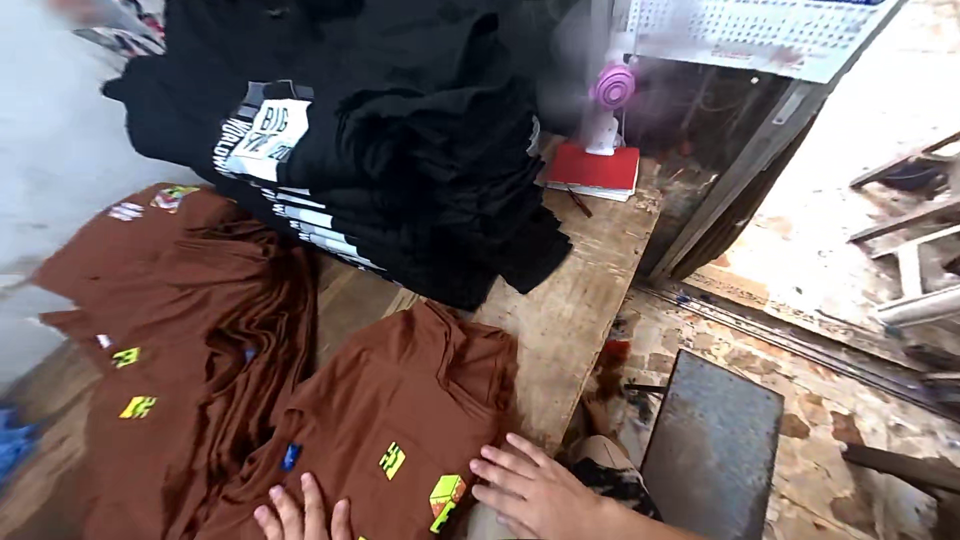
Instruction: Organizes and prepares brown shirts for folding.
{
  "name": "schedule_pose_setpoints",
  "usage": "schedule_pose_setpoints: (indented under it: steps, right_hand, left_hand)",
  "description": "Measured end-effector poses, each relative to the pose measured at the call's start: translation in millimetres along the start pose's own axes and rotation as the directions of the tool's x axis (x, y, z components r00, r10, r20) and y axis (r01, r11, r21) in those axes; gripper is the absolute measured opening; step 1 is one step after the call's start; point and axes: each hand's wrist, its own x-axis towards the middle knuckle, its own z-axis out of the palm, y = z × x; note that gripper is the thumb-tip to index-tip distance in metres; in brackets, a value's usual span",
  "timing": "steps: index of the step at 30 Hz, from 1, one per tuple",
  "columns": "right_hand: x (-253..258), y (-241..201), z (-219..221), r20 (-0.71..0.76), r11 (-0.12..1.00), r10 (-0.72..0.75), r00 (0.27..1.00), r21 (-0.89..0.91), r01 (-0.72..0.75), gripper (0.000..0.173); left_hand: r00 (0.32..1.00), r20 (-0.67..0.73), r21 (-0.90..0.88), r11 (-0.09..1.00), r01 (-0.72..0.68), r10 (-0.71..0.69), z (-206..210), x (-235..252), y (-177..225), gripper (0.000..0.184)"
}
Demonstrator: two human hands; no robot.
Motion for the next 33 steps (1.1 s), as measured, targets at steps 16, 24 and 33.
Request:
schedule_pose_setpoints:
  steps: [16, 24, 33]
  right_hand:
    - [190, 117, -66, 0.623, 0.898, -0.027, 0.782, 0.358, -0.254, 0.048]
    - [174, 66, -95, 0.25, 0.98, 0.097, 0.963, 0.144, -0.136, 0.03]
    - [176, 58, 1, 0.415, 0.993, 0.093, 0.905, -0.106, -0.054, 0.063]
  left_hand:
    - [0.985, 0.028, -0.094, 0.982, -0.165, 0.169, -2, -17, 270, 0.067]
    - [0.986, -0.161, -0.096, 0.995, 0.023, -0.038, -98, -24, 152, 0.061]
    - [0.997, -0.07, -0.014, 0.999, 0.044, -0.045, -42, -53, 101, 0.071]
